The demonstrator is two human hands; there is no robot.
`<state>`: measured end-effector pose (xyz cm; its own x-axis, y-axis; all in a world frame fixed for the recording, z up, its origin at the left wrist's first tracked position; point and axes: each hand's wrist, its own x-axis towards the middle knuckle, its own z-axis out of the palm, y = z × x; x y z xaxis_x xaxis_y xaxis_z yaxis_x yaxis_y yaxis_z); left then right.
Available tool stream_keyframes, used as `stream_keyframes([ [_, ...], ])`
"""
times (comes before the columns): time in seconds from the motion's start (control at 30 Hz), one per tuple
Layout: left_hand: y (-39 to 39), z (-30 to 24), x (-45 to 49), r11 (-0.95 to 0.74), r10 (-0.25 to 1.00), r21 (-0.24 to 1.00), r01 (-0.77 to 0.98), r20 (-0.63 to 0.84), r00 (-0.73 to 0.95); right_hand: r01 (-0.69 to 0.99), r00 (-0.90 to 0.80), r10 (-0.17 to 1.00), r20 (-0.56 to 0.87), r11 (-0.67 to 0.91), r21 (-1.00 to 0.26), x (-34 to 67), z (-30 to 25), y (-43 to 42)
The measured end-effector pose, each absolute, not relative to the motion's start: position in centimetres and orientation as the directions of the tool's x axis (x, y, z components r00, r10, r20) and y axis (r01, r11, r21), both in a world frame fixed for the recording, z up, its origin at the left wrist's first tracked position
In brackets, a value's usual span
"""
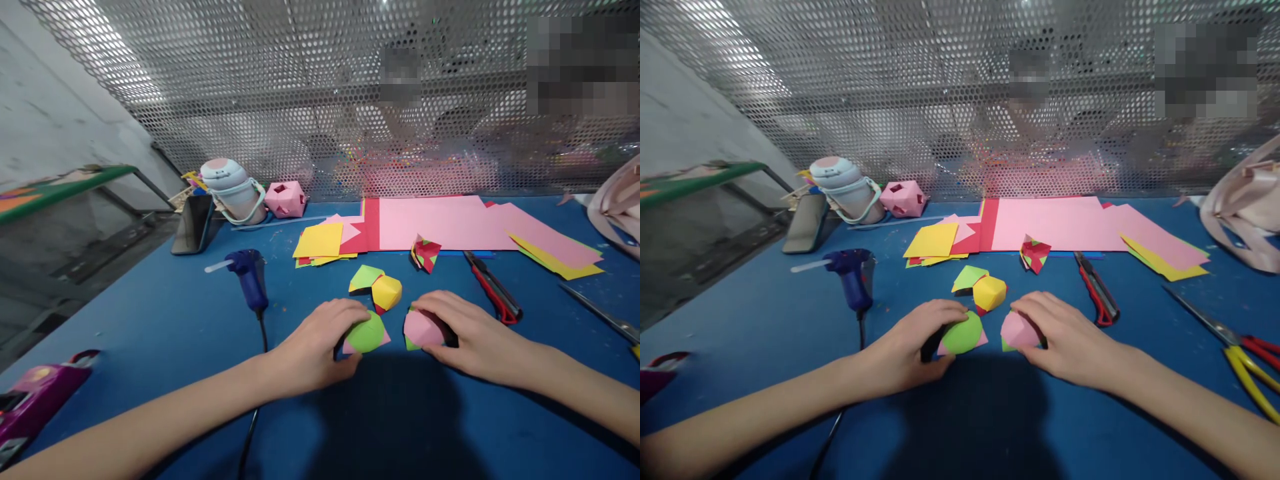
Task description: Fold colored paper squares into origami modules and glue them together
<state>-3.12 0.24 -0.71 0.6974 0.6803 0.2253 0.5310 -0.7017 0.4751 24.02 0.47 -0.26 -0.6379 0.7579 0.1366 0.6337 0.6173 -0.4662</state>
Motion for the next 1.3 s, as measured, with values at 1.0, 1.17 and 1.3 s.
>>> stream_keyframes([
  [1.0,0.2,-0.5,-1.3,-0.679,0.691,0.498,0.539,0.186,0.699,0.871,-0.464,0.857,0.225,0.488,-0.065,24.6,-0.1,7.8],
  [1.17,0.2,-0.7,-1.5,-0.674,0.703,0.519,0.525,0.232,0.672,0.876,-0.387,0.864,0.323,0.454,-0.163,25.4,0.5,7.4],
  [1.3,0.0,-0.5,-1.5,-0.650,0.729,0.565,0.508,0.276,0.626,0.700,-0.156,0.927,0.340,0.346,-0.625,25.6,2.1,5.8],
])
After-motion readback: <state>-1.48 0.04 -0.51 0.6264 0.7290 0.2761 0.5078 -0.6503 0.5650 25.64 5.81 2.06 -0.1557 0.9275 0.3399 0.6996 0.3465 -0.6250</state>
